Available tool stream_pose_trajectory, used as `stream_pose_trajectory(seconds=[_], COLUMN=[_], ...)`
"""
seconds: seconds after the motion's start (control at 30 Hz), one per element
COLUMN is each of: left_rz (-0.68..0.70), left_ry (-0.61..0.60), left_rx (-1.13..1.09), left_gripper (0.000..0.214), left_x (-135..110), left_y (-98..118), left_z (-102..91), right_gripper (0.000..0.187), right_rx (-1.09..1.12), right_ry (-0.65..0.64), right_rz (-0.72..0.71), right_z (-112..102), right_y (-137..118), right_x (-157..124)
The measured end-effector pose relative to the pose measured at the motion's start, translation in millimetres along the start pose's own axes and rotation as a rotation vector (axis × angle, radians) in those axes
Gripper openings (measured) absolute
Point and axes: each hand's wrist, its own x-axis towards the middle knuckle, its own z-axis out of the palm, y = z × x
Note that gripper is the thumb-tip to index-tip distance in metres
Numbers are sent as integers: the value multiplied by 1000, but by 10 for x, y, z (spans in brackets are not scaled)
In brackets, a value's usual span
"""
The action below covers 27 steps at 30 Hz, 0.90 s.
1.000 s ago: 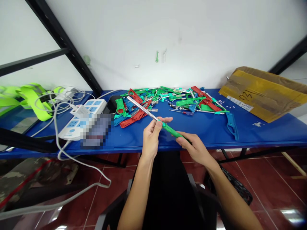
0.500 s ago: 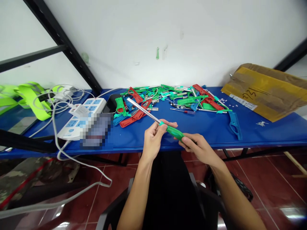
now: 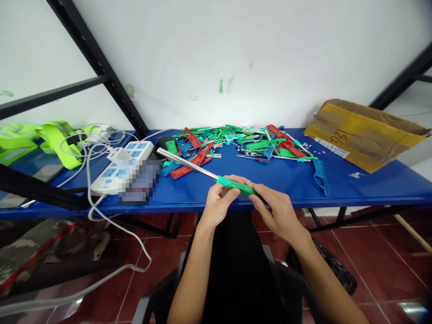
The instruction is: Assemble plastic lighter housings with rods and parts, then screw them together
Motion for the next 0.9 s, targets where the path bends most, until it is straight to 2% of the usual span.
stream_pose_trajectory(seconds=[0.1,0.17,0.3,0.5,0.6,0.73,0.9], left_rz=[121,185,222,214,202,158,104], left_ry=[85,116,61,118,118,245,295], left_rx=[28,35,125,111,-5,-174,-297], left_gripper=[30,27,27,25,27,39,38], left_x=[-120,-184,-245,-210,-118,29,178], left_y=[30,48,102,127,104,131,166], left_z=[79,117,192,273,240,196,244], right_gripper=[38,33,17,21,21,32,35], right_rx=[8,46,164,180,178,170,269], right_ry=[-11,9,90,208,152,-20,-16], right_rz=[-86,-104,-20,88,108,150,267], right_z=[-14,-23,-6,81,77,59,195], right_y=[-76,-143,-277,-335,-269,-156,-102], right_x=[-7,11,39,-1,15,36,10])
